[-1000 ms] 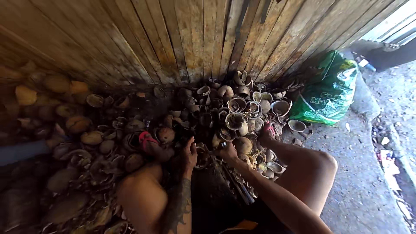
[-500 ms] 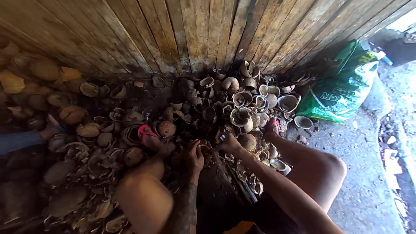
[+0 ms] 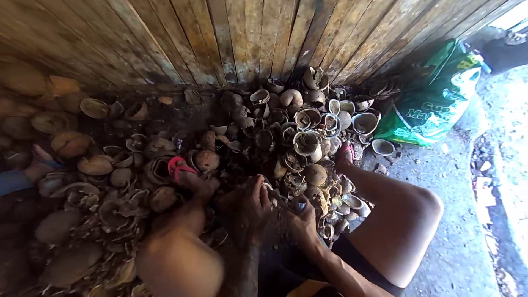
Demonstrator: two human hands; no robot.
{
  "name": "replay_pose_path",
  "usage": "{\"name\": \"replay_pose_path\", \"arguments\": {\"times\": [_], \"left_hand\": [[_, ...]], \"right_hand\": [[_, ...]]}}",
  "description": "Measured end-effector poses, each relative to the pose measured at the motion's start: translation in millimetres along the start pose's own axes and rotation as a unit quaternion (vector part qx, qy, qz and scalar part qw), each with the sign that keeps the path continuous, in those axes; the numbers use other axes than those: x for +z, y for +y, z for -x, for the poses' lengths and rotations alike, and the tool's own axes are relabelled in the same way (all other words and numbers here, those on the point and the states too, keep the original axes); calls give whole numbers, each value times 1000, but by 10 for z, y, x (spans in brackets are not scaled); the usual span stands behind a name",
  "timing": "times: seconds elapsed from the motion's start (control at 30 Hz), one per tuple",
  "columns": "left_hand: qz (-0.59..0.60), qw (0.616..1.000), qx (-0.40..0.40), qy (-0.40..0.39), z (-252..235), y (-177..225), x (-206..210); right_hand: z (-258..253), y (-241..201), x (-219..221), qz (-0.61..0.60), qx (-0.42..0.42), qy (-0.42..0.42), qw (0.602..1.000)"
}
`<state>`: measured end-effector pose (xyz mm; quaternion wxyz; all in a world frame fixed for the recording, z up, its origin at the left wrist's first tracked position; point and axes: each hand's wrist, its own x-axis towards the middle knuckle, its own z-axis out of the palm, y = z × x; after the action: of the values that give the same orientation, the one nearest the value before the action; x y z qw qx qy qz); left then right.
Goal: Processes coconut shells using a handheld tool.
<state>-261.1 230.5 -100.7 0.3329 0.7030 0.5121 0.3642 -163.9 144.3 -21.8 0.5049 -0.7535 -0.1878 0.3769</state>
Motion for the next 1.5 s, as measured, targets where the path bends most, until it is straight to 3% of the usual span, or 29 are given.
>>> {"name": "replay_pose_path", "arguments": {"times": [0.13,0.23,0.33,0.47,0.53,0.67,0.73,0.8,0.87,0.93,1.0,1.1,1.17,1.23,1.4,1.5], "left_hand": [[-13,1000,-8,-6,-110,-258,-46],[-30,999,-8,-5,-117,-397,-62],[-27,1000,6,3,-101,-404,-14],[-12,1000,15,-19,-115,-402,-59],[34,999,4,-30,-155,-413,-128],[52,998,-16,14,-24,-305,-187],[37,999,6,6,-21,-340,-117],[17,1000,20,0,-110,-436,-84],[-3,1000,25,-11,-84,-483,-90],[-21,999,28,-11,-127,-476,-108],[-31,999,34,-3,-133,-469,-120],[-44,998,35,-9,-83,-431,-136],[-68,997,44,0,-77,-402,-162],[-82,995,55,13,-22,-414,-176],[-71,995,63,19,34,-474,-135],[-54,996,58,29,17,-508,-98]], "right_hand": [[-246,36,177,34,9,1,999],[-491,404,86,27,-18,-17,999],[-1034,830,-1,-16,-95,-110,989],[-1309,785,-39,19,-136,-183,973],[-1048,658,-58,28,-116,-142,983],[-237,450,20,-14,39,9,999],[-218,417,95,-35,100,30,994],[-569,572,106,-31,76,-26,996],[-1066,777,59,-30,36,-148,988],[-1549,735,129,5,-38,-240,970],[-1732,536,169,50,-99,-281,953],[-1485,119,71,193,-131,-299,925],[-1149,-328,28,361,-115,-314,871],[-916,-624,29,442,-70,-326,832],[-1250,-417,85,299,23,-303,904],[-1409,-163,17,239,84,-289,923]]}}
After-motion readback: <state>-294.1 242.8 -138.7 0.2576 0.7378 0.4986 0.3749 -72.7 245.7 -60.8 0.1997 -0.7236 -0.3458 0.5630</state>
